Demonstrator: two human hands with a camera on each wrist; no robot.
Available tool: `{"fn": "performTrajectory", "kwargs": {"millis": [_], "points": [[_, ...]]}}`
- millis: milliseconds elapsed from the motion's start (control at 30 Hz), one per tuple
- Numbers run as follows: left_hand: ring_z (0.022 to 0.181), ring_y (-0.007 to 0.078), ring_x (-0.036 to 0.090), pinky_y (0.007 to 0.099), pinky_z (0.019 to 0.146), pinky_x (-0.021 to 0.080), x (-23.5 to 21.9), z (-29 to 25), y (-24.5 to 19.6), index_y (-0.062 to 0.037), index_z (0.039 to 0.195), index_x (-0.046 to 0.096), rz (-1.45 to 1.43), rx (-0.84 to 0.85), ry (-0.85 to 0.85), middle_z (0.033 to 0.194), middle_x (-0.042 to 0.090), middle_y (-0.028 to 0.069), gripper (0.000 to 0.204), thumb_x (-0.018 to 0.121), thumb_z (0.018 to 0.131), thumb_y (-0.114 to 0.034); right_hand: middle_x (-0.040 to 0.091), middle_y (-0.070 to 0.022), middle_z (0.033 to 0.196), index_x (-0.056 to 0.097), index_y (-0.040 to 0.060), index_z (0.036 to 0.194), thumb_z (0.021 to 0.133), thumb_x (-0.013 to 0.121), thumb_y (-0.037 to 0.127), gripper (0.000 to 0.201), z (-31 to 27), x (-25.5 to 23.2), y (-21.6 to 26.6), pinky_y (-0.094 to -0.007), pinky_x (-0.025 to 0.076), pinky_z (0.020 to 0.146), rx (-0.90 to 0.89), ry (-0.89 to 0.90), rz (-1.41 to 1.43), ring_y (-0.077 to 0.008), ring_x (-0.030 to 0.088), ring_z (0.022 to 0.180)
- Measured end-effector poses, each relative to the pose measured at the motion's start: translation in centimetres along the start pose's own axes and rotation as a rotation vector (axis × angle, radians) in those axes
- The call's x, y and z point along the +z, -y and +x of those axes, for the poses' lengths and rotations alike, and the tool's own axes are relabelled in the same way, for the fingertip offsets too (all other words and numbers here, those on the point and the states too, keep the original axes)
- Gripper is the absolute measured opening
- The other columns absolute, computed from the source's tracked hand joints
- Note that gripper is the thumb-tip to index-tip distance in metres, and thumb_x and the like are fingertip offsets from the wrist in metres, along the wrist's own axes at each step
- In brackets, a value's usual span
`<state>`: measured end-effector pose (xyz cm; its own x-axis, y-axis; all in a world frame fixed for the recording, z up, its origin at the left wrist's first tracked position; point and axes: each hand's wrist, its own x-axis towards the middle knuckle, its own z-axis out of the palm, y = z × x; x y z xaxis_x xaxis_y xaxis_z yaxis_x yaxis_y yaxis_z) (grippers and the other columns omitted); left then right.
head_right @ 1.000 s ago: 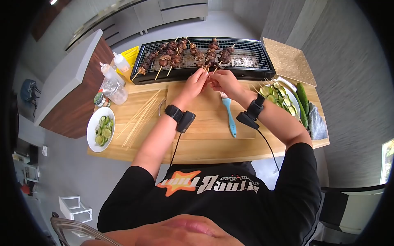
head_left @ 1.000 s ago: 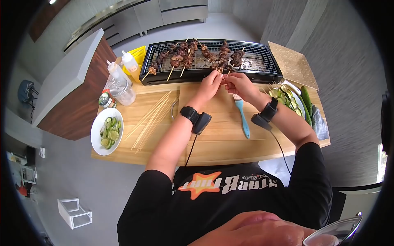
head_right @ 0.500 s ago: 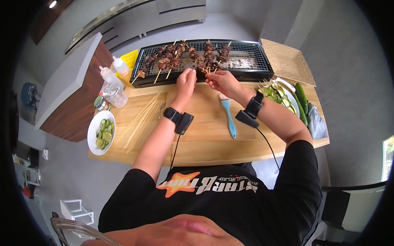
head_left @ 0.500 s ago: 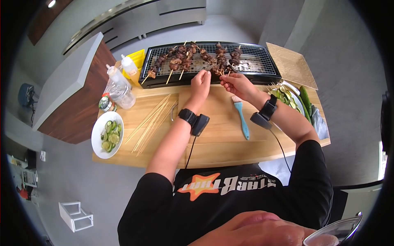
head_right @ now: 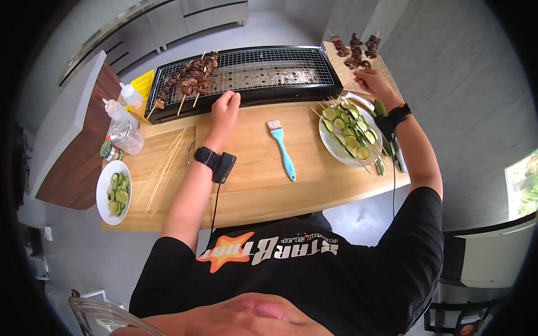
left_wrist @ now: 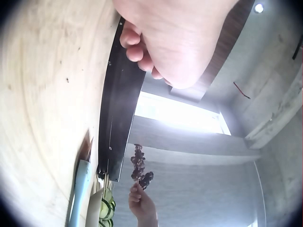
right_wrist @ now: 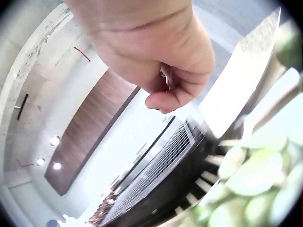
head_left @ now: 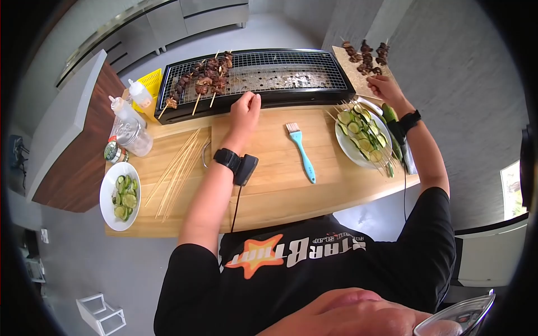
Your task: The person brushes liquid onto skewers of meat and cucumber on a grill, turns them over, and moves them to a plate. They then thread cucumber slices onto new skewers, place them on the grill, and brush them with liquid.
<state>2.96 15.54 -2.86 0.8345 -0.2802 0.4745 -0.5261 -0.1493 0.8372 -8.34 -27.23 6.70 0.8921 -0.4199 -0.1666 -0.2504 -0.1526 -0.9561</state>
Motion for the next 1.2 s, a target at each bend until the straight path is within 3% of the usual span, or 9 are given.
{"fn": "performTrajectory", "kwargs": {"millis": [100,233,367,567,767,867,967,1067,1200], "points": [[0.051,0.0236,0.042,0.0348,0.052,0.038,0.1,0.0,0.0,0.0007,0.077,0.050,0.010,-0.006,0.005,0.058,0.047,0.0144,0.031,0.053,0.093,-0.026,0.058,0.0007,0.072,0.060,0.0026,0.082,0.093,0.058,0.016,0.018,0.9,-5.3,-1.2,-0.0182,0.043,0.049,0.019,-0.078,-0.252,-0.0051,0.051,0.057],[0.052,0.0244,0.044,0.0348,0.052,0.039,0.2,-0.1,0.3,0.0004,0.079,0.051,0.022,-0.011,0.015,0.059,0.048,0.0144,0.030,0.053,0.093,-0.026,0.057,0.0006,0.065,0.061,0.0026,0.076,0.092,0.060,0.017,0.021,0.5,-8.7,-3.2,-0.0198,0.041,0.047,0.120,-0.131,-0.271,-0.0062,0.049,0.053],[0.051,0.0226,0.042,0.0341,0.052,0.038,0.3,-0.1,0.1,0.0006,0.077,0.050,0.018,-0.008,0.017,0.058,0.047,0.0136,0.031,0.054,0.093,-0.025,0.053,0.0013,0.058,0.062,0.0032,0.071,0.090,0.063,0.015,0.022,0.4,-10.0,-4.8,-0.0217,0.036,0.042,0.268,-0.069,-0.275,-0.0065,0.045,0.048],[0.051,0.0183,0.036,0.0330,0.050,0.036,0.0,-0.1,-0.2,0.0011,0.074,0.046,0.006,-0.022,0.036,0.056,0.042,0.0118,0.033,0.054,0.094,-0.024,0.048,-0.0006,0.054,0.060,0.0004,0.071,0.090,0.061,0.016,0.025,1.5,-12.2,-6.0,-0.0264,0.031,0.038,0.300,-0.243,-0.407,-0.0100,0.040,0.042],[0.051,0.0189,0.036,0.0330,0.050,0.036,0.1,0.0,0.4,0.0008,0.074,0.046,0.018,-0.015,0.062,0.057,0.043,0.0113,0.032,0.054,0.094,-0.024,0.046,-0.0040,0.052,0.060,-0.0021,0.072,0.093,0.052,0.027,0.037,0.9,-12.4,-7.1,-0.0327,0.033,0.038,0.195,-0.329,-0.681,-0.0151,0.044,0.041],[0.052,0.0181,0.036,0.0327,0.050,0.036,0.1,-0.1,0.2,0.0009,0.074,0.047,0.034,-0.005,0.064,0.057,0.042,0.0108,0.032,0.054,0.094,-0.024,0.054,-0.0104,0.056,0.062,-0.0020,0.078,0.094,0.049,0.032,0.040,0.0,-11.3,-6.3,-0.0384,0.041,0.044,0.150,-0.380,-0.850,-0.0241,0.053,0.048],[0.052,0.0164,0.036,0.0324,0.050,0.036,0.1,-0.1,0.0,0.0010,0.074,0.047,0.034,-0.007,0.076,0.057,0.042,0.0102,0.032,0.054,0.094,-0.023,0.065,-0.0200,0.077,0.065,-0.0017,0.090,0.096,0.043,0.038,0.046,6.6,-18.1,-14.1,-0.0444,0.049,0.062,-0.250,-0.341,-1.463,-0.0358,0.064,0.072],[0.052,0.0151,0.036,0.0322,0.051,0.036,0.0,-0.2,-0.3,0.0011,0.074,0.047,0.031,-0.013,0.086,0.057,0.042,0.0096,0.032,0.054,0.094,-0.023,0.065,-0.0232,0.102,0.065,0.0010,0.102,0.096,0.040,0.041,0.048,2.1,-13.0,-9.6,-0.0458,0.049,0.081,0.000,-0.493,-1.278,-0.0395,0.061,0.098],[0.054,0.0122,0.036,0.0305,0.051,0.036,-0.1,-0.2,0.1,0.0005,0.074,0.047,0.039,-0.028,0.101,0.058,0.040,0.0072,0.032,0.054,0.094,-0.023,0.062,-0.0237,0.111,0.064,-0.0003,0.107,0.096,0.041,0.042,0.049,-1.0,-9.8,-6.4,-0.0455,0.047,0.088,0.079,-0.522,-1.231,-0.0395,0.058,0.107]]}}
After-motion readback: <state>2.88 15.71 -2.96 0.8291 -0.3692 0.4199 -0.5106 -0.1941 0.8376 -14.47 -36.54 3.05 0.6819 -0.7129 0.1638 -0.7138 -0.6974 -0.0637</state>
